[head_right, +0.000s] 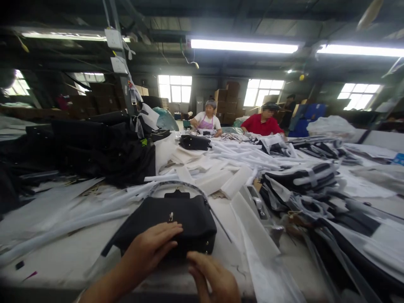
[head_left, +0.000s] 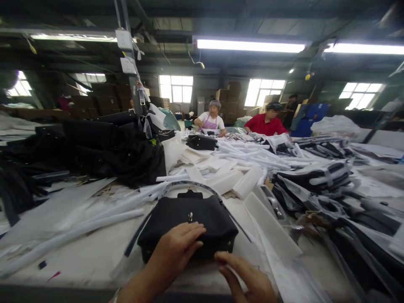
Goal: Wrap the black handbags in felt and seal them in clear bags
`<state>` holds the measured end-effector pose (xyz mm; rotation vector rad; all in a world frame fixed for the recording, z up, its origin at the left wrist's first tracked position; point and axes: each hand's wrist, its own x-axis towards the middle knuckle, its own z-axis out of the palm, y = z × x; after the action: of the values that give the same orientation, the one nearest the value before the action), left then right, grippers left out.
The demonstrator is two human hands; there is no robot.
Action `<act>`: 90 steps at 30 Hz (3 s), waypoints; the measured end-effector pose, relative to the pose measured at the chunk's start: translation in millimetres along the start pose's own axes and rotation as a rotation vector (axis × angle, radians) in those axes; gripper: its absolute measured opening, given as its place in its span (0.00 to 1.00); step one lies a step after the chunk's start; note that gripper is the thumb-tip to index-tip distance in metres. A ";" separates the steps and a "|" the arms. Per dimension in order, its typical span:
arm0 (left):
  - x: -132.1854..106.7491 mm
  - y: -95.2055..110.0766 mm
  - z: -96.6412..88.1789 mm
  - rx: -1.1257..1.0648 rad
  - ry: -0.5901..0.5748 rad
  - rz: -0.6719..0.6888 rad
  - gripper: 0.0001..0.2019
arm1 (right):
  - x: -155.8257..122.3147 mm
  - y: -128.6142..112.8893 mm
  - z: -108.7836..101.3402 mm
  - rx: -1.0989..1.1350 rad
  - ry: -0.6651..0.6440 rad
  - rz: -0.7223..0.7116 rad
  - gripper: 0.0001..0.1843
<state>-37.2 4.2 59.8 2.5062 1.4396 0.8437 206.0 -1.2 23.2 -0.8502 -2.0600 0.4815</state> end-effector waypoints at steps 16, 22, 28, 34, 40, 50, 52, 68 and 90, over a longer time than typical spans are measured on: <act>-40.1 -19.5 -1.6 0.174 -0.174 0.045 0.31 | 46.5 41.5 -74.6 -0.672 -0.350 -0.319 0.32; -24.8 -8.6 4.9 0.077 -0.263 0.007 0.48 | 58.3 31.9 -57.6 -0.555 -0.465 -0.383 0.53; -2.4 -12.4 -9.3 -0.046 -0.218 -0.124 0.27 | 62.5 43.2 -36.3 -0.582 -0.422 -0.491 0.48; 69.2 -28.2 -18.4 -0.325 -0.440 -0.285 0.15 | 54.9 44.4 -36.4 -0.610 -0.331 -0.607 0.30; 113.6 -53.3 -10.6 -0.565 -0.895 -0.220 0.14 | 53.1 39.8 -35.0 -0.630 -0.209 -0.589 0.22; 159.5 -37.7 -10.8 -0.389 -1.115 0.029 0.03 | 45.7 37.4 -31.0 -0.575 -0.167 -0.502 0.24; 160.3 -29.3 -12.6 -0.291 -1.083 0.092 0.04 | 44.4 37.8 -30.1 -0.554 -0.167 -0.487 0.25; 19.4 -37.8 -53.6 -0.634 -0.162 -0.606 0.14 | 40.5 39.6 -28.4 -0.447 -0.207 -0.383 0.27; -277.9 -48.2 -29.6 0.238 -0.152 -1.226 0.18 | 43.8 55.6 -40.3 -0.569 -0.393 -0.430 0.35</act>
<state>-197.2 -205.0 -45.4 1.2181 2.5462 0.2184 242.4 70.2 37.6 -0.6188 -2.7159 -0.2086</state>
